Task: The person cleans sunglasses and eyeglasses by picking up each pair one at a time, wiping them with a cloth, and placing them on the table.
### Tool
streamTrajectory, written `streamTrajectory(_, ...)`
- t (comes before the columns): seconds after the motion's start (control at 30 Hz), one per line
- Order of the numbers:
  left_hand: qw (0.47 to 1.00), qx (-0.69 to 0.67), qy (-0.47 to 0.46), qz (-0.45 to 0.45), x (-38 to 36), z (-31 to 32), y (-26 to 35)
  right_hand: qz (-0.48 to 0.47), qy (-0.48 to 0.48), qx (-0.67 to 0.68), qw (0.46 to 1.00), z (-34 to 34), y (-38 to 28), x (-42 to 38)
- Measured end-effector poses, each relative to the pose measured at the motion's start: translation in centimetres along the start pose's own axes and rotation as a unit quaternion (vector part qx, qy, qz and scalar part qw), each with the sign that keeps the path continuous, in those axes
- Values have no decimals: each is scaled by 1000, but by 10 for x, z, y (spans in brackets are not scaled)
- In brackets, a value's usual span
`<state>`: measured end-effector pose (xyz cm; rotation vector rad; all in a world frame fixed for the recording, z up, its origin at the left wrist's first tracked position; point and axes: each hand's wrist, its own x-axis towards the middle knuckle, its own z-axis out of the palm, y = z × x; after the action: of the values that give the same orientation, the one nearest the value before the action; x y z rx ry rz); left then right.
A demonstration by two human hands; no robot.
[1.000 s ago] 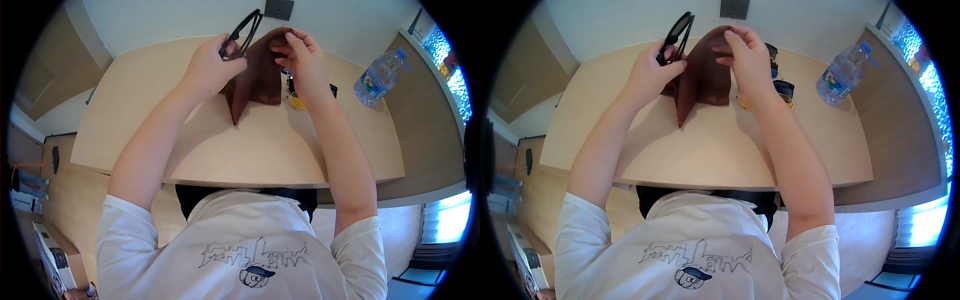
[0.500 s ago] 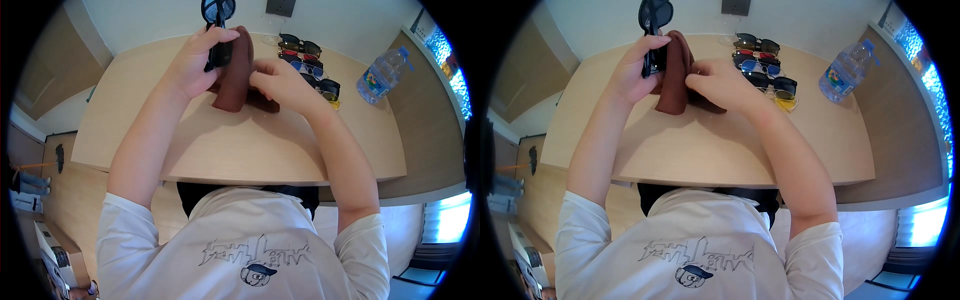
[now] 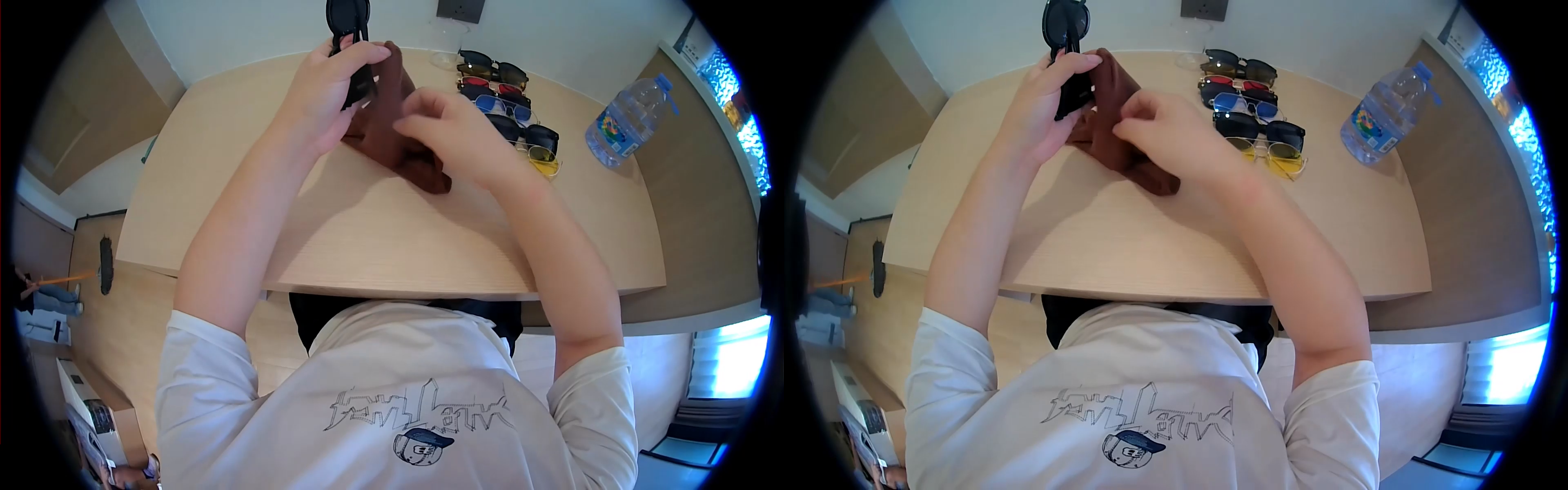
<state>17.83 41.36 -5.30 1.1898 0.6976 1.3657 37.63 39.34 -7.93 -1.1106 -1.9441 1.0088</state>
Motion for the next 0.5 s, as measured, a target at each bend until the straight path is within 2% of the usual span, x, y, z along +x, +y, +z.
streamTrajectory(0.07,1000,2,9,0,0,1,3,69,22,170,983,-9,2,2)
streamTrajectory(0.1,1000,3,19,2,0,2,5,38,57,249,966,-9,6,4)
streamTrajectory(0.13,1000,3,20,2,1,0,6,38,56,249,966,-18,9,6)
streamTrajectory(0.17,1000,-5,19,-7,2,-2,6,47,-45,381,922,-32,12,7)
streamTrajectory(0.2,1000,-12,19,-16,2,-3,7,55,-144,502,851,-38,12,9)
streamTrajectory(0.23,1000,-12,20,-17,2,-3,7,75,-103,521,844,-37,13,12)
streamTrajectory(0.27,999,-23,11,-36,2,-3,7,75,-103,521,844,-38,13,10)
streamTrajectory(0.33,998,-34,2,-55,-3,-4,13,125,-43,588,798,-34,-10,-1)
streamTrajectory(0.37,999,-9,-10,-52,-4,-2,14,125,-43,588,798,-36,-6,0)
streamTrajectory(0.43,998,15,-22,-50,-6,1,16,48,-115,628,769,-41,-2,2)
streamTrajectory(0.47,996,41,-52,-64,-8,1,17,48,-115,627,769,-40,0,2)
streamTrajectory(0.5,991,67,-83,-78,-9,0,17,69,-15,603,794,-35,-11,0)
